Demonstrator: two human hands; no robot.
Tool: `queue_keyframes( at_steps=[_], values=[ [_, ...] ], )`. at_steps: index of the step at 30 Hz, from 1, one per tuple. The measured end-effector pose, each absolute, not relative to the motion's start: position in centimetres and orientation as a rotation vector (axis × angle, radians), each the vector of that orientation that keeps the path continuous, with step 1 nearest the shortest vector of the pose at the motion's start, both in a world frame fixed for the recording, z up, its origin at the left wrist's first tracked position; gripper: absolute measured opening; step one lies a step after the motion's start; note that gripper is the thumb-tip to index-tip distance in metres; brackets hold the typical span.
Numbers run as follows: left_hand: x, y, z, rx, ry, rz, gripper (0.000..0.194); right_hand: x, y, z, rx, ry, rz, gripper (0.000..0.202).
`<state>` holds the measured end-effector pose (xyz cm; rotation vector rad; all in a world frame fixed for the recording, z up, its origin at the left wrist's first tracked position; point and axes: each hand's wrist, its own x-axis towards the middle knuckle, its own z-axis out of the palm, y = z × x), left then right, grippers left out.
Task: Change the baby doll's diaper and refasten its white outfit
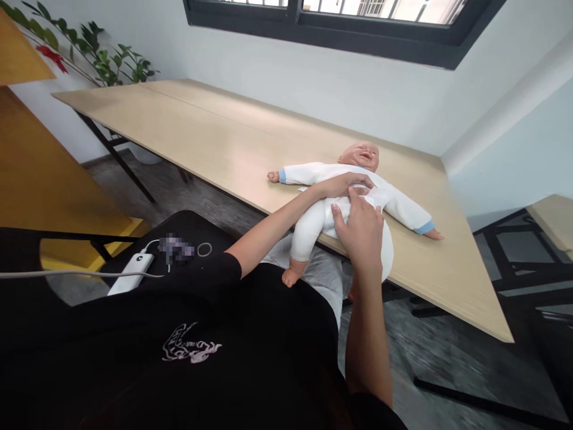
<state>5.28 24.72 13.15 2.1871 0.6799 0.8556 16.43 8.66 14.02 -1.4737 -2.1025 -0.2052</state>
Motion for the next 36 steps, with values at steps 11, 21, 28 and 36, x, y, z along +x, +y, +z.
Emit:
queue_keyframes(
  at_steps=[11,21,28,36],
  values=[
    [5.2,23.4,14.4,2.182,0.713,0.830,0.036,16.1,8.5,14.1,-1.491,-2.080,-0.170,0.061],
    [5.6,24.5,14.0,2.147,0.732,0.796,0.017,15.9,8.7,13.8,-1.483,-2.031,-0.181,0.061],
    [5.9,25.0,13.6,2.128,0.684,0.800,0.024,15.4,8.3,14.3,-1.505,-2.024,-0.179,0.062],
    [5.9,26.5,13.0,2.144,0.629,0.841,0.018,15.7,7.8,15.0,-1.350,-1.999,-0.069,0.060]
  ],
)
